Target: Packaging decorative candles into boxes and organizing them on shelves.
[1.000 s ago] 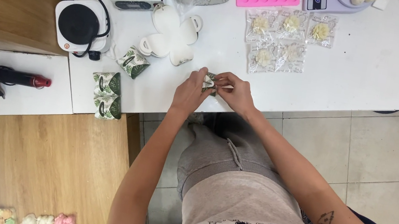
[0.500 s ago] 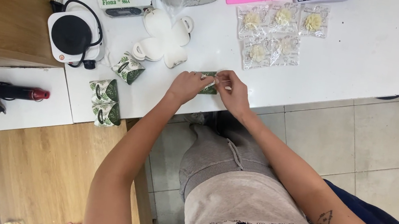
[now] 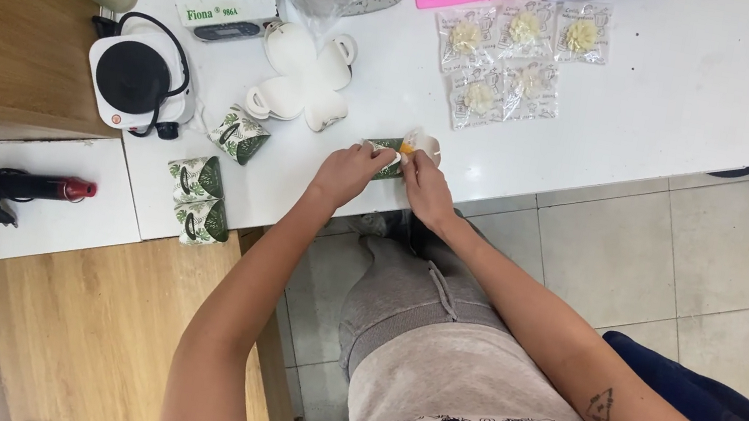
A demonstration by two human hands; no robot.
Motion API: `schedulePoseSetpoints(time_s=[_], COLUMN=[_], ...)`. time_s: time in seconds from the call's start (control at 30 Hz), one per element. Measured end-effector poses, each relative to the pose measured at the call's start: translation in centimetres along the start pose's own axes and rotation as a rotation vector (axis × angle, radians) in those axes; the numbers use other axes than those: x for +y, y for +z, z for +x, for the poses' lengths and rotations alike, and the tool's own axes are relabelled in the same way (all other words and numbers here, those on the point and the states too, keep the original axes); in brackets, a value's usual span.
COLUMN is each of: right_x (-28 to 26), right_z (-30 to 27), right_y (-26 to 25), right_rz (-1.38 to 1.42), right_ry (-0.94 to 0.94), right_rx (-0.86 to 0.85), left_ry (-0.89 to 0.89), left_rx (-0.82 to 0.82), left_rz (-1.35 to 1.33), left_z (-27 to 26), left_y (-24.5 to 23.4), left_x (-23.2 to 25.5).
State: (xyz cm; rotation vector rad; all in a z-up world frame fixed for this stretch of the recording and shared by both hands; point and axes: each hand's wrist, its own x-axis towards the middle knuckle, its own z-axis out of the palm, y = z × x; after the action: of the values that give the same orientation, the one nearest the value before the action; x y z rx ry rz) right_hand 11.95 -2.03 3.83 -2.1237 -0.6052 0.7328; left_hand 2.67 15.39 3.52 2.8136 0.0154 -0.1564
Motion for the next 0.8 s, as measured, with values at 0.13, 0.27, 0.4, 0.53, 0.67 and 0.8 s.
schedulePoseSetpoints(time_s=[0.13,0.27,0.4,0.53,0.67,0.8], right_x=[-2.9,-1.5,0.6,0.1,-5.8,-8.6], right_z=[-0.6,-0.2,0.7,1.1,-0.1,0.9], right_y=[-1.3,-0.2,1.3,0.3,-4.8,-9.1], right_rz=[0.012,0.115,0.088,-0.145,-0.085,-0.299], right_ry=[0.006,-0.052,-0.106,0.018,-0.025,-0.265], right_rx=[-0.002,0.027,0.096,0.008,0.031,-0.026], left_ry=[-0.004,0.009,0.006,0.046,0.096,0.227], left_rx=[-0.028,-0.021,0.039,0.097,0.032,0.063], left_rz=[0.009,0.006,-0.027,-0.031,0.039,0.118], left_z=[0.2,0.1,-0.4,-0.6,0.4,1.5], left_y=[0.6,0.3,0.1,0.0,-2.8,-5.3], left_x=[-0.2,0.0,0.4,-0.1,-0.2,0.1])
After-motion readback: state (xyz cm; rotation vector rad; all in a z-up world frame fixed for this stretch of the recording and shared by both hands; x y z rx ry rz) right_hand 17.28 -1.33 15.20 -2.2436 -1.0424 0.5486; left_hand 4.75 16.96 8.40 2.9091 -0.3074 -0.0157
